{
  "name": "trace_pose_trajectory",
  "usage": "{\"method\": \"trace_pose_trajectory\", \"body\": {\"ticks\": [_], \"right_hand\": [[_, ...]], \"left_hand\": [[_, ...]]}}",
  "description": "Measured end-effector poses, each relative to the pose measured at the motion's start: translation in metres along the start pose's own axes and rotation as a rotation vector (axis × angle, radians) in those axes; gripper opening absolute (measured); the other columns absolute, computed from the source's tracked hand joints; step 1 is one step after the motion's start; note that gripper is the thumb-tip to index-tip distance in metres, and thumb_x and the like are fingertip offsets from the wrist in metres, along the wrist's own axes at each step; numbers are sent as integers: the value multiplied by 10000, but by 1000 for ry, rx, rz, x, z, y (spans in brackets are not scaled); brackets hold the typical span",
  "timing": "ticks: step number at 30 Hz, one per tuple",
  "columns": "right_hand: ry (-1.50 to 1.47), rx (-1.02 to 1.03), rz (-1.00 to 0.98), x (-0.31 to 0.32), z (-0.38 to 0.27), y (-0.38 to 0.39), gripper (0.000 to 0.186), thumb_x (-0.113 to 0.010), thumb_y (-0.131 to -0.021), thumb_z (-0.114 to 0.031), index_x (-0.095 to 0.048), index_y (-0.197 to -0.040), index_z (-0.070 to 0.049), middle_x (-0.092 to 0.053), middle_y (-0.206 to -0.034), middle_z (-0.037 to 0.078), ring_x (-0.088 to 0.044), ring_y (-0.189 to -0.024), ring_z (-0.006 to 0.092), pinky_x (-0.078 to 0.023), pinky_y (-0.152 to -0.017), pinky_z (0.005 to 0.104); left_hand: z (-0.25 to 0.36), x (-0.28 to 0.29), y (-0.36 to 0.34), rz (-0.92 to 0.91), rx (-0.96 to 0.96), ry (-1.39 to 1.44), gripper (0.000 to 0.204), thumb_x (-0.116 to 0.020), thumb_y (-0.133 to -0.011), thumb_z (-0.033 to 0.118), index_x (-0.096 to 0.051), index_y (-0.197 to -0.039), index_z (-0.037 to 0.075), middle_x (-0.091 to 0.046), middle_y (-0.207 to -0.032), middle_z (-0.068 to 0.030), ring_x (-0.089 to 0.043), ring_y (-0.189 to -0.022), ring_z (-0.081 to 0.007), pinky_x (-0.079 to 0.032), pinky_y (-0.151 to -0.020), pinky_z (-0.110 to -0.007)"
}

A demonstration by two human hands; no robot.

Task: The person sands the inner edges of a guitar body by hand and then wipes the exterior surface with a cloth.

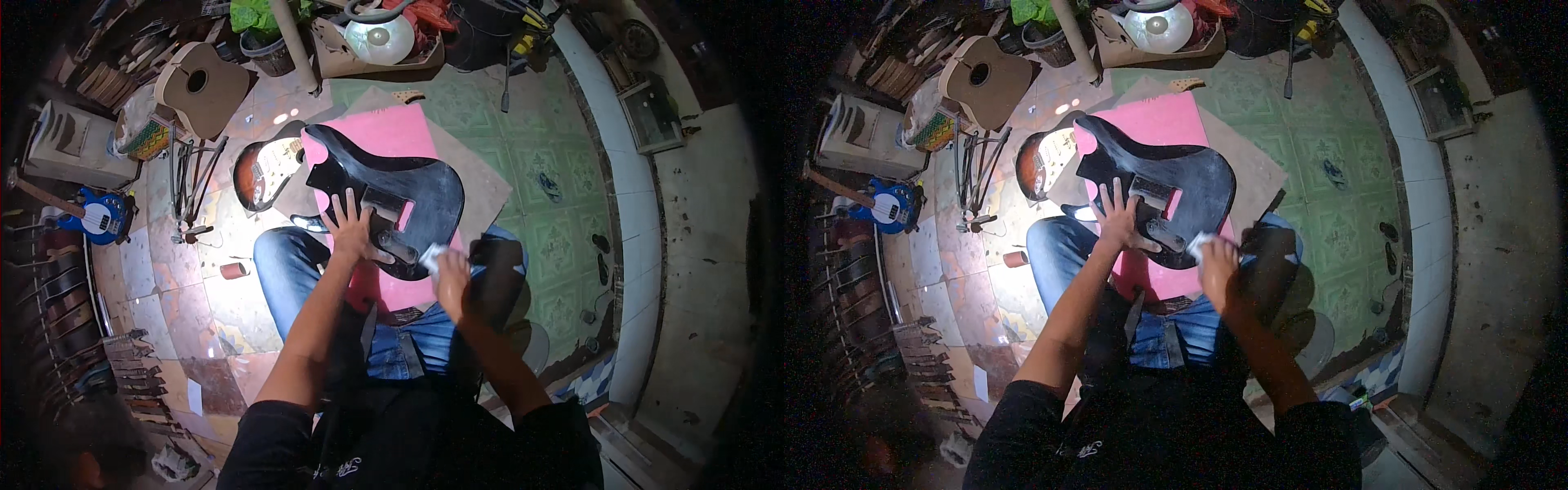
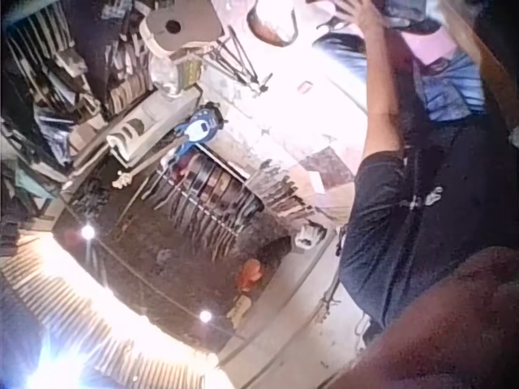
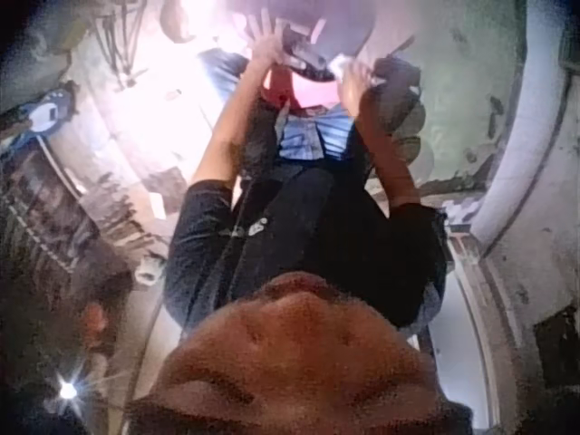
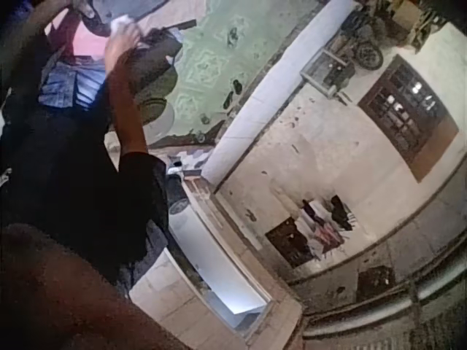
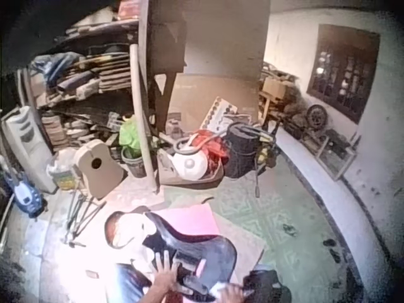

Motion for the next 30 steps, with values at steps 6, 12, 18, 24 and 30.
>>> {"method": "trace_pose_trajectory", "body": {"ticks": [6,12,18,24,30], "right_hand": [[-19,-281,-34,3,54,-50,363,-668,-774,-34,-618,-1133,-50,-552,-1200,213,-515,-1174,450,-441,-973,519],[-45,28,73,4,-8,0,374,-676,-777,-28,-612,-1146,-37,-591,-1120,233,-562,-1066,460,-453,-887,534],[-7,-247,54,10,54,-48,373,-695,-784,-58,-624,-1150,-76,-575,-1211,214,-550,-1159,413,-445,-931,545],[-7,33,86,16,-14,5,340,-703,-781,-44,-625,-1111,-40,-618,-1075,218,-581,-1007,446,-467,-865,501],[-17,-280,44,7,43,-46,322,-684,-792,-63,-635,-1110,-71,-594,-1191,176,-546,-1158,410,-448,-942,535]], "left_hand": [[8,5,-1,74,-24,28,1379,-912,-354,725,-414,-1532,209,11,-1705,-244,53,-1543,-542,-38,-1125,-812],[-11,-17,-7,92,-7,-64,1451,-871,-349,809,-369,-1557,182,71,-1704,-252,101,-1534,-555,-6,-1109,-825],[9,9,-2,8,-26,27,1452,-865,-345,817,-372,-1556,186,64,-1703,-257,99,-1533,-558,-13,-1114,-821],[-2,-3,-1,23,-7,-19,1477,-866,-347,814,-341,-1575,183,66,-1702,-262,88,-1533,-562,-27,-1109,-828],[6,-3,-9,15,-23,-21,1487,-848,-351,839,-336,-1582,180,71,-1700,-266,93,-1532,-562,-12,-1103,-833]]}}
Point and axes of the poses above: each hand's wrist, its own y-axis away from the middle knuckle, its own x-axis out of the back of the hand, z = x × y, the point moved 1 cm from there along -y, towards the middle knuckle
